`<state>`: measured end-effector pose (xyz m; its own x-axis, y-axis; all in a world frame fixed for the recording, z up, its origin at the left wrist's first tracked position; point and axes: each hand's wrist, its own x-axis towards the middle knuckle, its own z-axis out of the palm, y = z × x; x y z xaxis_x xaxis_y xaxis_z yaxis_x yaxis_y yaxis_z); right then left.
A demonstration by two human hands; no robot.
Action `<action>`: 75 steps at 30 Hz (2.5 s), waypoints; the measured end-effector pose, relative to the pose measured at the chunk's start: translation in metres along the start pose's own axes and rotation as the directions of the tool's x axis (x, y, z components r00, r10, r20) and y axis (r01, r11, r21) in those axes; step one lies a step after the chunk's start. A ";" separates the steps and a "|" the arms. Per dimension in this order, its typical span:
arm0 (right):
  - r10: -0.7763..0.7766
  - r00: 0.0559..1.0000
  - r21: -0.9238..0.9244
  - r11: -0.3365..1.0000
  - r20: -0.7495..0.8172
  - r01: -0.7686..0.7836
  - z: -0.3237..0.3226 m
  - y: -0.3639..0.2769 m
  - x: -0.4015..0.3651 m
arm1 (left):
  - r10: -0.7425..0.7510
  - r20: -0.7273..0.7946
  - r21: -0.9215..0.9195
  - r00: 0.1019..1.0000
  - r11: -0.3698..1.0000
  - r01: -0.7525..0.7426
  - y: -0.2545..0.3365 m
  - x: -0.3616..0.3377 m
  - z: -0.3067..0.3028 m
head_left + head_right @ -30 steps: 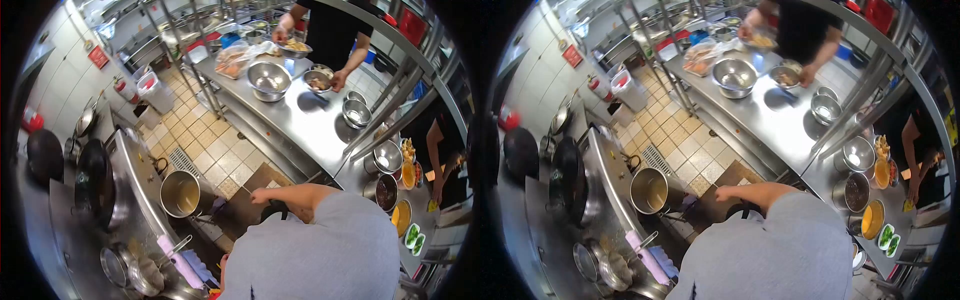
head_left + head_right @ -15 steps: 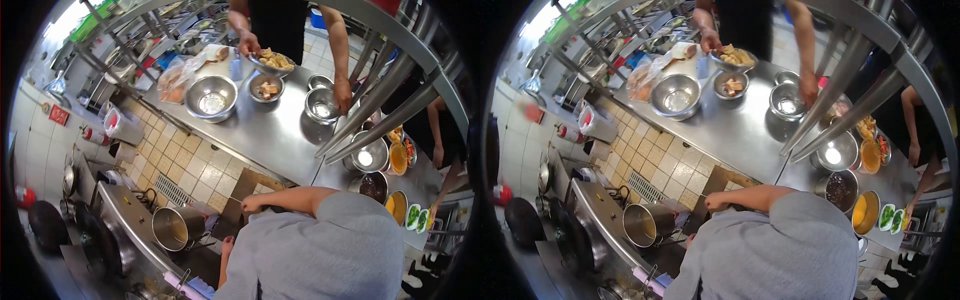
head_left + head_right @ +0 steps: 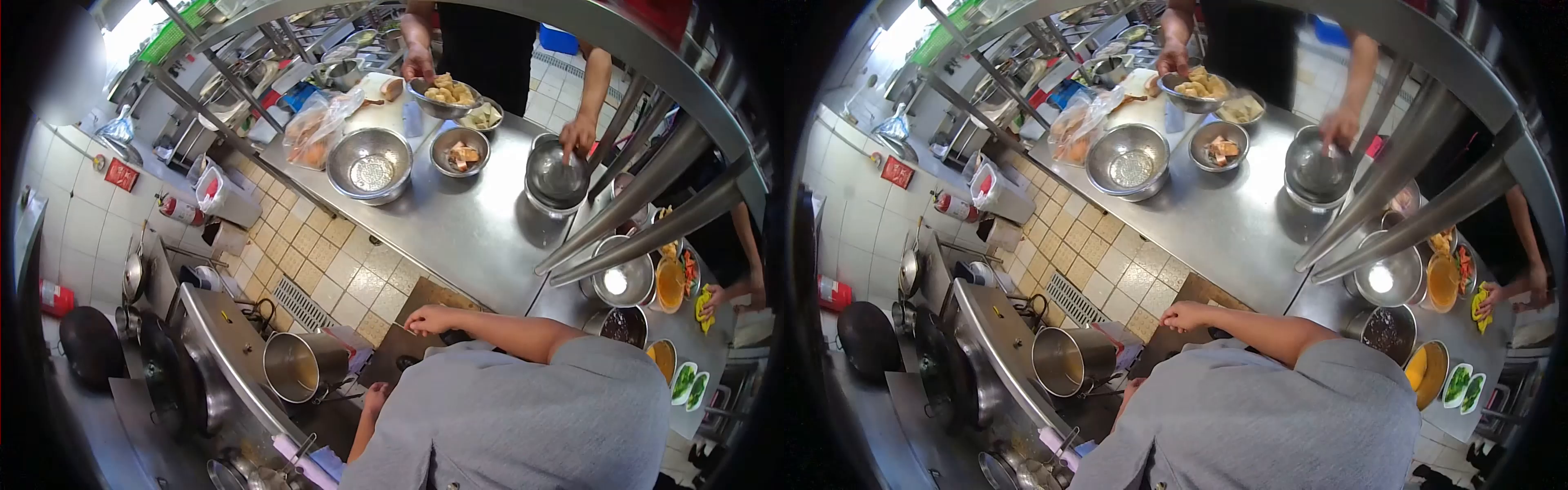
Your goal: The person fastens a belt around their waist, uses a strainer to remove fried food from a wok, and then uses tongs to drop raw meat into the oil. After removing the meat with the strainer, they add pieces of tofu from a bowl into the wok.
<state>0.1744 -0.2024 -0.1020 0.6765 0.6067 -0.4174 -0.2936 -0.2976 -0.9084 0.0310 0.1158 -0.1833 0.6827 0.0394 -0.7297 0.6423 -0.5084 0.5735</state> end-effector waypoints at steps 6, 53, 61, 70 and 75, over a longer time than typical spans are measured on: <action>0.030 1.000 0.064 0.998 0.004 -0.030 -0.002 -0.013 -0.006 | 0.048 0.016 -0.110 0.999 0.993 -0.046 -0.079 0.022 0.001; -0.018 0.988 -0.179 0.983 0.150 0.045 0.014 -0.015 0.024 | 0.024 -0.069 -0.066 0.997 0.997 -0.029 -0.035 0.029 0.012; -0.006 0.983 -0.219 0.975 0.182 0.047 0.016 -0.021 0.021 | 0.044 -0.060 -0.149 0.997 0.987 -0.052 -0.103 0.068 0.031; -0.017 0.975 -0.272 0.959 0.221 0.078 0.022 -0.024 0.027 | 0.059 -0.080 -0.204 0.995 0.976 -0.075 -0.084 0.034 0.032; 0.042 0.843 -0.519 0.804 0.536 0.289 0.048 0.043 0.054 | 0.068 -0.140 -0.212 0.988 0.972 -0.097 -0.088 0.020 0.033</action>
<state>0.1659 -0.1472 -0.1641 0.1964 0.8939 -0.4031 0.3102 -0.4466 -0.8392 -0.0238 0.1331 -0.2608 0.7666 0.1249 -0.6299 0.6326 -0.3158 0.7072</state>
